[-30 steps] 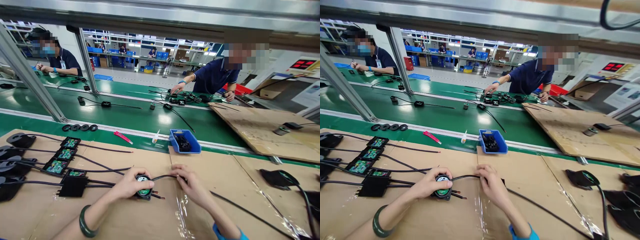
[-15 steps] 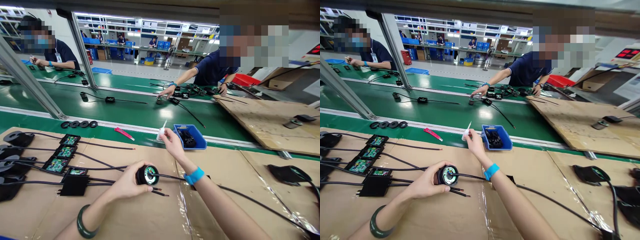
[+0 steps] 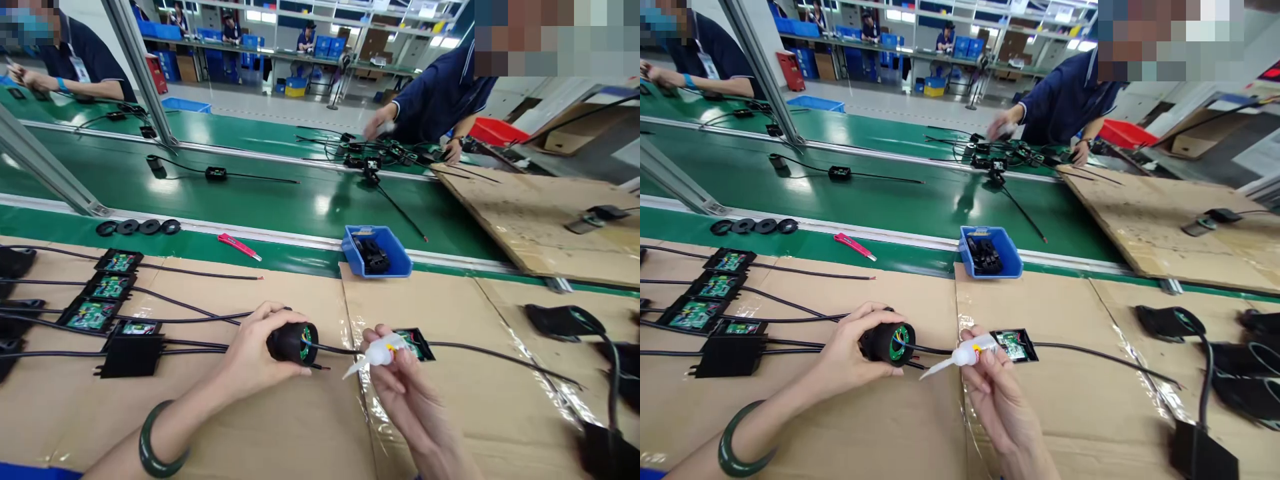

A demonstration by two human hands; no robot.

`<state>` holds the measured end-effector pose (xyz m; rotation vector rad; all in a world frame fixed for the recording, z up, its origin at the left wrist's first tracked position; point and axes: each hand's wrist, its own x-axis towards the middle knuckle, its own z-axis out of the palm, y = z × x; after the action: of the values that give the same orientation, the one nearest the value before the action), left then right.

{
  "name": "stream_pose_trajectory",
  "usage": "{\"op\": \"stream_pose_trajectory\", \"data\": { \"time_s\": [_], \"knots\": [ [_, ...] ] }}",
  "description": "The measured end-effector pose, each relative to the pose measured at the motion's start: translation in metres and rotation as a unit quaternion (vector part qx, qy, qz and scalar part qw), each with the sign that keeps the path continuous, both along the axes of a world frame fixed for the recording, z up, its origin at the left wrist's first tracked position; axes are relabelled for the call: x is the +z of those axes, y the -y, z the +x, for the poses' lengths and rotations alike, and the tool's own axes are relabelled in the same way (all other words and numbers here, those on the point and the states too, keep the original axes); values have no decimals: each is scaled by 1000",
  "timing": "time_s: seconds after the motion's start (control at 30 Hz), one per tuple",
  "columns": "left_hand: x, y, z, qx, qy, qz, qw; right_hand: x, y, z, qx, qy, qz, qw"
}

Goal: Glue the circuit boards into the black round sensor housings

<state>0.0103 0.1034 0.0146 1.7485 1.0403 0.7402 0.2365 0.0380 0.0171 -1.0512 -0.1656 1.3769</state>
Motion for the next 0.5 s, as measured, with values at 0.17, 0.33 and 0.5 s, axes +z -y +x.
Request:
{"op": "stream_pose_trajectory", "data": {
  "time_s": [0.17, 0.33, 0.5],
  "knots": [
    [6, -5, -4, -54, 4, -83, 995, -4, 7, -13, -44, -89, -25, 995],
    [11, -6, -6, -97, 7, -167, 981, 2, 8, -19, -6, -53, 32, 998],
    [12, -5, -4, -92, -8, -86, 992, 6, 8, -24, 11, 79, 100, 992]
  ]
}}
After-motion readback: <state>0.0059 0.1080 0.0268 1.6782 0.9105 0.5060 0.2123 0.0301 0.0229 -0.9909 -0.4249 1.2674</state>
